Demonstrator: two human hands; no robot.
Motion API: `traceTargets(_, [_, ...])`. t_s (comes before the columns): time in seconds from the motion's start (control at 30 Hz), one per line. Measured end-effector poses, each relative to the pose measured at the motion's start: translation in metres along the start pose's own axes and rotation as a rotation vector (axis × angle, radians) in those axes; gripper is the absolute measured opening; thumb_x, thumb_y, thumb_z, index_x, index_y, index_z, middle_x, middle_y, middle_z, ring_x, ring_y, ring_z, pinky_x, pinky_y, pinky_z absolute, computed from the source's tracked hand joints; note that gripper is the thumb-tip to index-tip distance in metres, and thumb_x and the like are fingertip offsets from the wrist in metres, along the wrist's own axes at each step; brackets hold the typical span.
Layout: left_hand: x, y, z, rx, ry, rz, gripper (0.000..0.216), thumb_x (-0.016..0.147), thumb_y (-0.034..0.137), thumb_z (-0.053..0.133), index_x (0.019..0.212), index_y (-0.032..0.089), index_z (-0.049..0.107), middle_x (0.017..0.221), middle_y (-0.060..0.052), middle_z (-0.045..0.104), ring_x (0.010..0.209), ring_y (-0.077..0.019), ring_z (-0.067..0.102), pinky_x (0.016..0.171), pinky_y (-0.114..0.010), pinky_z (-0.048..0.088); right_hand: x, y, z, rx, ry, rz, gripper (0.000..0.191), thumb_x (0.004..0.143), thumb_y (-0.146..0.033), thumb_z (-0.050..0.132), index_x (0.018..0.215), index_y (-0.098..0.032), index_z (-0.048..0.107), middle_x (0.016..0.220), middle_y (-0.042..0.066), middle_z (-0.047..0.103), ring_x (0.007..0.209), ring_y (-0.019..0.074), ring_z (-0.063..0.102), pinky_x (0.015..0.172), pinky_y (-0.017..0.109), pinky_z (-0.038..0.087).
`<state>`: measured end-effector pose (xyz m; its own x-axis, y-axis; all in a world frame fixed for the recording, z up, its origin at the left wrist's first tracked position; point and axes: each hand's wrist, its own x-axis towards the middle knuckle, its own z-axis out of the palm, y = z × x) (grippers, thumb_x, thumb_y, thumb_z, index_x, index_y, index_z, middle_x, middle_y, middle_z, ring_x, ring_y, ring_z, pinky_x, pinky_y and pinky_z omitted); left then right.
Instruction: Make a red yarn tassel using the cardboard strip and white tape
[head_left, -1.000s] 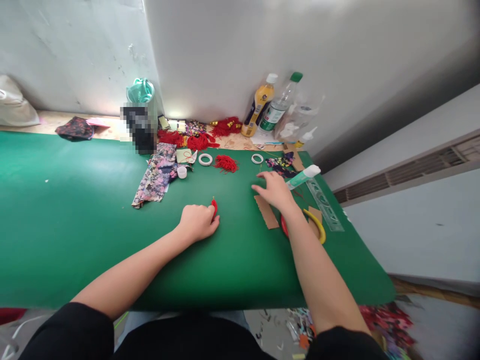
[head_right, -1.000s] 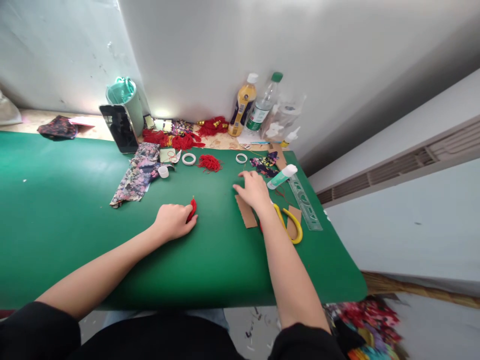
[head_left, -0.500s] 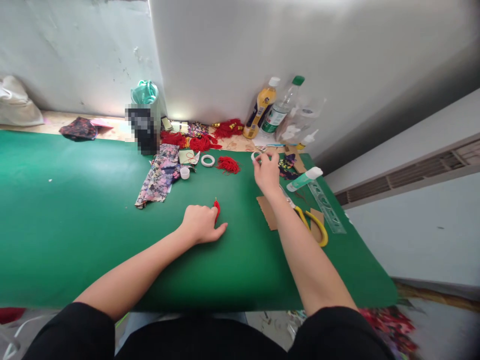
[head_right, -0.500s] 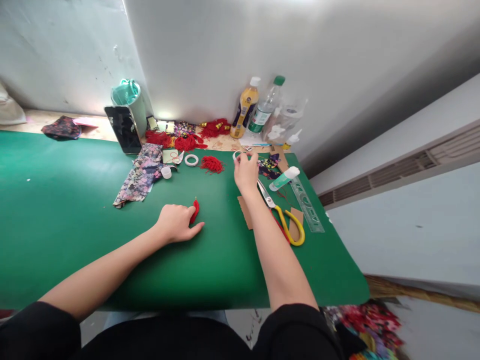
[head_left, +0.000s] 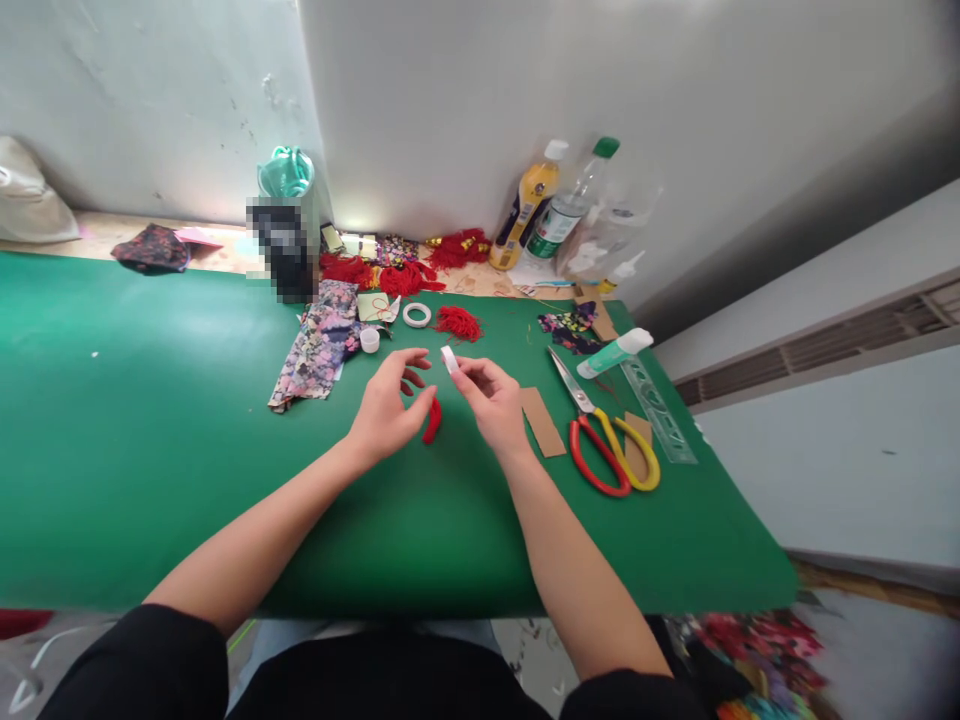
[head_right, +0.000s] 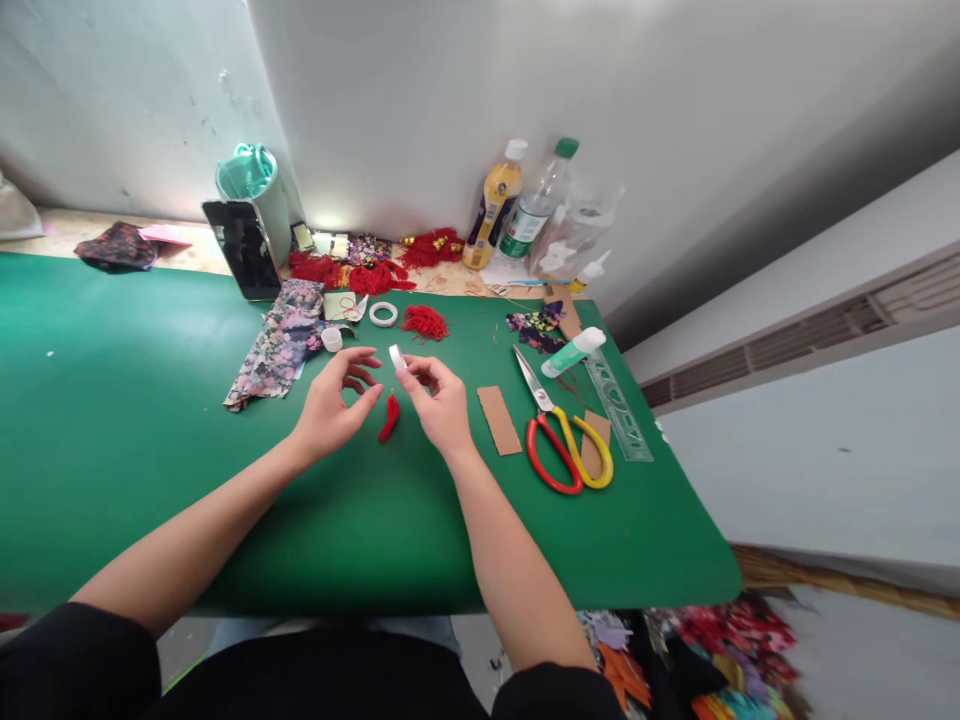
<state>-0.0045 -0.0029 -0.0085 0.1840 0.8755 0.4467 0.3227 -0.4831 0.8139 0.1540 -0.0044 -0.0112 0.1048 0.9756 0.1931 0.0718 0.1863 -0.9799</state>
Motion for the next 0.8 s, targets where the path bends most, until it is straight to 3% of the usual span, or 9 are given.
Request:
traceTargets(0.17, [-0.002, 0.001, 0.003, 0.016, -0.053, 0.138, 0.016, 0.083, 0.015, 0.062, 0.099, 0.017, 0.063, 0.105, -0.008, 0.061, 0.09, -0.0142, 0.063, 0.07, -0.025, 0.055, -0.001, -0.002, -0.003, 0.134, -0.094, 0.072, 0.028, 0.071, -0.048, 0.075, 0.073, -0.02, 0.069, 0.107, 0.006, 0.073, 0.082, 0.0188, 0.07, 0.08, 0.039, 0.06])
traceTargets(0.37, [-0.001, 0.0, 0.003, -0.024, 0.016, 0.143, 0.005, 0.087, 0.016, 0.06, 0.09, 0.016, 0.065, 0.098, -0.006, 0.064, 0.081, -0.011, 0.065, 0.071, -0.024, 0.056, -0.006, -0.006, 0.003, 0.154, -0.134, 0.072, 0.022, 0.073, -0.043, 0.074, 0.074, -0.021, 0.071, 0.102, 0.006, 0.075, 0.101, 0.0237, 0.07, 0.094, 0.042, 0.056])
traceTargets(0.57, [-0.002, -0.003, 0.001, 0.161, -0.018, 0.239, 0.011, 0.092, 0.013, 0.05, 0.086, 0.017, 0.058, 0.094, -0.006, 0.067, 0.09, -0.014, 0.065, 0.08, -0.026, 0.053, -0.01, 0.002, 0.012, 0.167, -0.032, 0.045, 0.029, 0.072, -0.038, 0.076, 0.087, -0.023, 0.056, 0.099, 0.006, 0.075, 0.089, 0.0201, 0.073, 0.086, 0.038, 0.061])
traceTargets(0.7, [-0.002, -0.006, 0.001, 0.244, -0.051, 0.288, 0.017, 0.095, 0.013, 0.04, 0.095, 0.019, 0.056, 0.093, -0.006, 0.064, 0.088, -0.0138, 0.064, 0.079, -0.026, 0.052, -0.013, 0.002, 0.015, 0.051, -0.049, -0.077, 0.036, 0.08, -0.033, 0.068, 0.113, -0.027, 0.055, 0.115, 0.006, 0.07, 0.089, 0.0177, 0.073, 0.085, 0.036, 0.061])
traceTargets(0.8, [-0.001, -0.006, 0.0, 0.256, -0.053, 0.326, 0.019, 0.095, 0.013, 0.039, 0.097, 0.019, 0.056, 0.096, -0.007, 0.062, 0.091, -0.0144, 0.063, 0.082, -0.027, 0.052, -0.016, -0.002, 0.015, -0.093, -0.04, -0.211, 0.032, 0.086, -0.027, 0.062, 0.117, -0.029, 0.059, 0.115, 0.004, 0.07, 0.094, 0.0179, 0.071, 0.087, 0.036, 0.06])
